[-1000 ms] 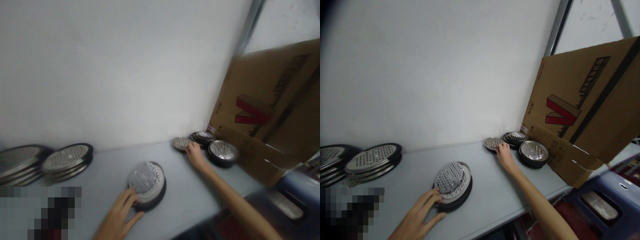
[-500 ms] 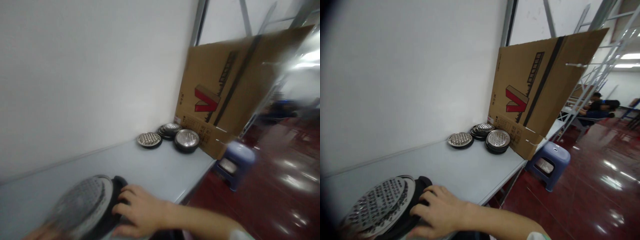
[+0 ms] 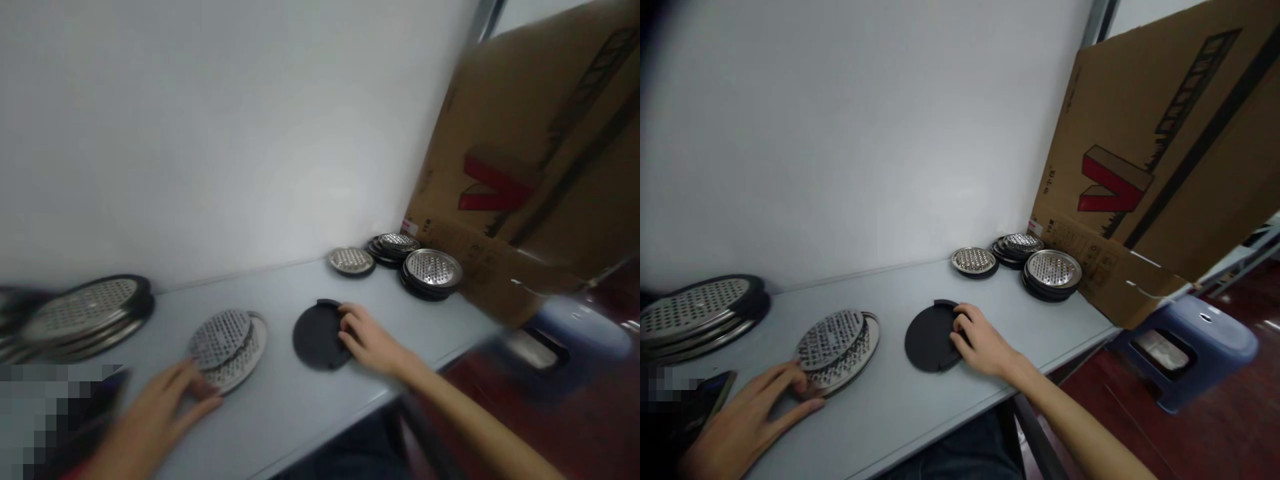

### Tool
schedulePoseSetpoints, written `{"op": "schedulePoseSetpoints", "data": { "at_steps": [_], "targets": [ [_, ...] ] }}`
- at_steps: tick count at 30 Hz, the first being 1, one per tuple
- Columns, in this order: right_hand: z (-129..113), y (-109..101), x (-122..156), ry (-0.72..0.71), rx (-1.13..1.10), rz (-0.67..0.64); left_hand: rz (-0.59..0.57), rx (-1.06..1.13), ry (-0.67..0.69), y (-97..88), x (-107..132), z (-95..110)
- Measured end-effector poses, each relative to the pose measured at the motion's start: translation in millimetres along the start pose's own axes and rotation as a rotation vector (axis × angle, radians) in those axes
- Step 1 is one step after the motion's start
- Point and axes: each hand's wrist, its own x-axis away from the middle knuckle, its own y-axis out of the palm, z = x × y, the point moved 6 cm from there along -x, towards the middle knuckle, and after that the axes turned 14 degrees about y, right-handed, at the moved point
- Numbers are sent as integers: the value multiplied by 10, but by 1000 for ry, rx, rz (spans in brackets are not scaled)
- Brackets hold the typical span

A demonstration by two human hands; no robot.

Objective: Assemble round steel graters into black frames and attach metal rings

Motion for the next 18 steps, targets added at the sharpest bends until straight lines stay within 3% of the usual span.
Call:
{"op": "schedulePoseSetpoints", "data": {
  "at_steps": [4,7,11,15,18],
  "targets": [
    [69,89,-154,-20,-40,18,-70,-17,-47,-89,-283,219],
    [17,217,-231,-56,-66,11,-67,-50,-49,-43,-450,278],
    [-40,320,-227,-94,-98,29,-37,-151,-66,119,-535,125],
    [76,287,-235,-76,-122,120,-110,-76,-95,273,-511,-57],
    [194,185,-284,-29,-130,239,-141,-10,-102,287,-483,-13]
  ]
}}
